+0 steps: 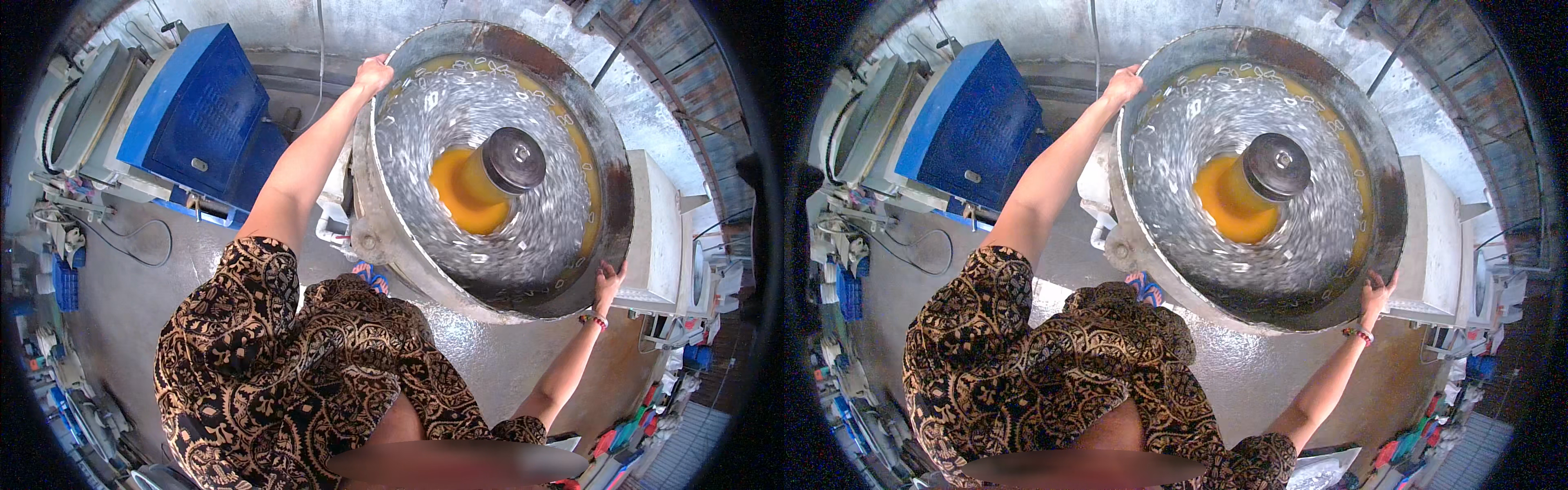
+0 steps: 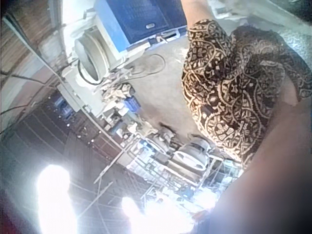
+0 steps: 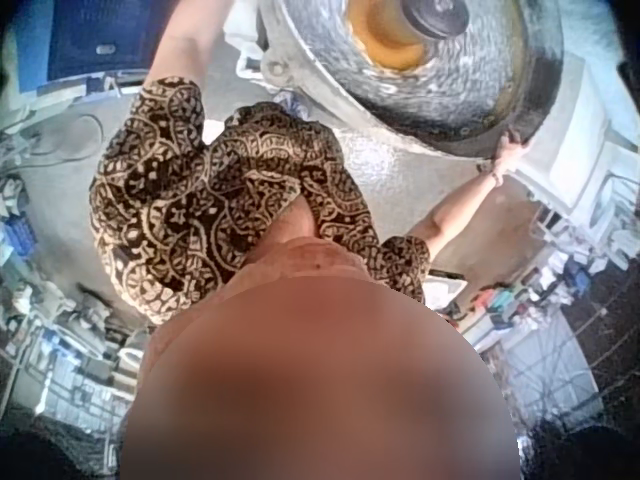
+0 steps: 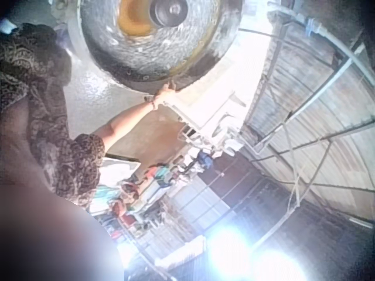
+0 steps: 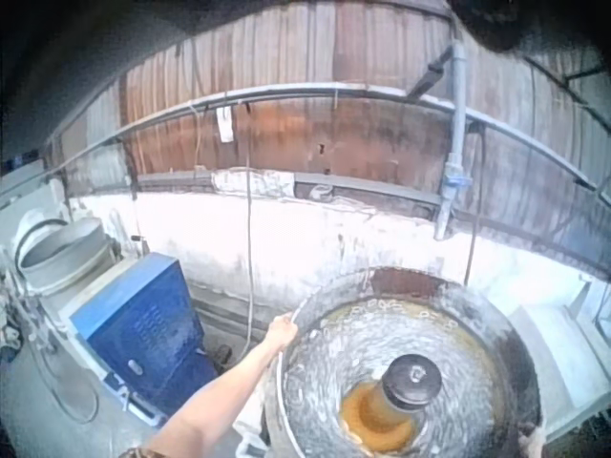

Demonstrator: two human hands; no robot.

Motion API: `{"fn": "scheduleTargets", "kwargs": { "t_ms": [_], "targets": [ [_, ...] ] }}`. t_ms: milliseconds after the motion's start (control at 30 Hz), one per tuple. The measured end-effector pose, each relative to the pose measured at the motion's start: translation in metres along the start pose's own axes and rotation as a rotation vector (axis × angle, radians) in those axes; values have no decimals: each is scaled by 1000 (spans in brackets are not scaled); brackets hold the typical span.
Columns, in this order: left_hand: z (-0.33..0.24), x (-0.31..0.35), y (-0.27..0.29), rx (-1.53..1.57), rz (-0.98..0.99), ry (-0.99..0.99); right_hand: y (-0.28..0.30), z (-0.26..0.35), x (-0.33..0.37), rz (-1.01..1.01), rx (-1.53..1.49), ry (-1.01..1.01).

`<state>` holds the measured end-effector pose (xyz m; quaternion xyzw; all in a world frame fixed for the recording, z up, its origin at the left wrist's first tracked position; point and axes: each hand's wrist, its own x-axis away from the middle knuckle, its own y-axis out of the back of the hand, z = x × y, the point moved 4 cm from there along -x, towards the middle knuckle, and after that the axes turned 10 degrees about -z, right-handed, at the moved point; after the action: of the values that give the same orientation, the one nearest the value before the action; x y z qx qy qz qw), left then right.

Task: The person operates a large industrial mixing machine, adjusting its control panel and manually guiding the contents inside the rotating drum with both hands. The person repeatedly reaches into the spinning drum to distribute the material evenly while the machine runs.

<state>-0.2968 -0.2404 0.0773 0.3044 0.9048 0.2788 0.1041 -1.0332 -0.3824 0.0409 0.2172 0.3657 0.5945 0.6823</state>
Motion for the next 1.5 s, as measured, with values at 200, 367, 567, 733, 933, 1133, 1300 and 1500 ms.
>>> {"fn": "scheduleTargets", "kwargs": {
  "t_ms": [200, 367, 567, 733, 933, 1133, 1300, 1500],
  "targets": [
    [-1, 2, 0, -1, 10, -6, 6, 21, 9, -59, 226, 125],
    [-2, 0, -1, -33, -9, -73, 7, 32, 12, -80, 268, 109],
    [5, -6, -4, -16, 22, -102, 8, 50, 21, -107, 290, 133],
    [16, -16, -11, 75, -11, -77, 8, 62, 27, -139, 265, 45],
    [21, -22, -13, 236, 54, -87, 7, 67, 29, -205, 378, 126],
    [6, -14, -3, 68, 11, -79, 7, 65, 30, -204, 381, 99],
    [-4, -3, 2, 17, 40, -83, 7, 66, 29, -228, 506, 194],
    [-1, -6, -1, 153, 100, 22, 8, 65, 28, -169, 459, 176]
  ]
}}
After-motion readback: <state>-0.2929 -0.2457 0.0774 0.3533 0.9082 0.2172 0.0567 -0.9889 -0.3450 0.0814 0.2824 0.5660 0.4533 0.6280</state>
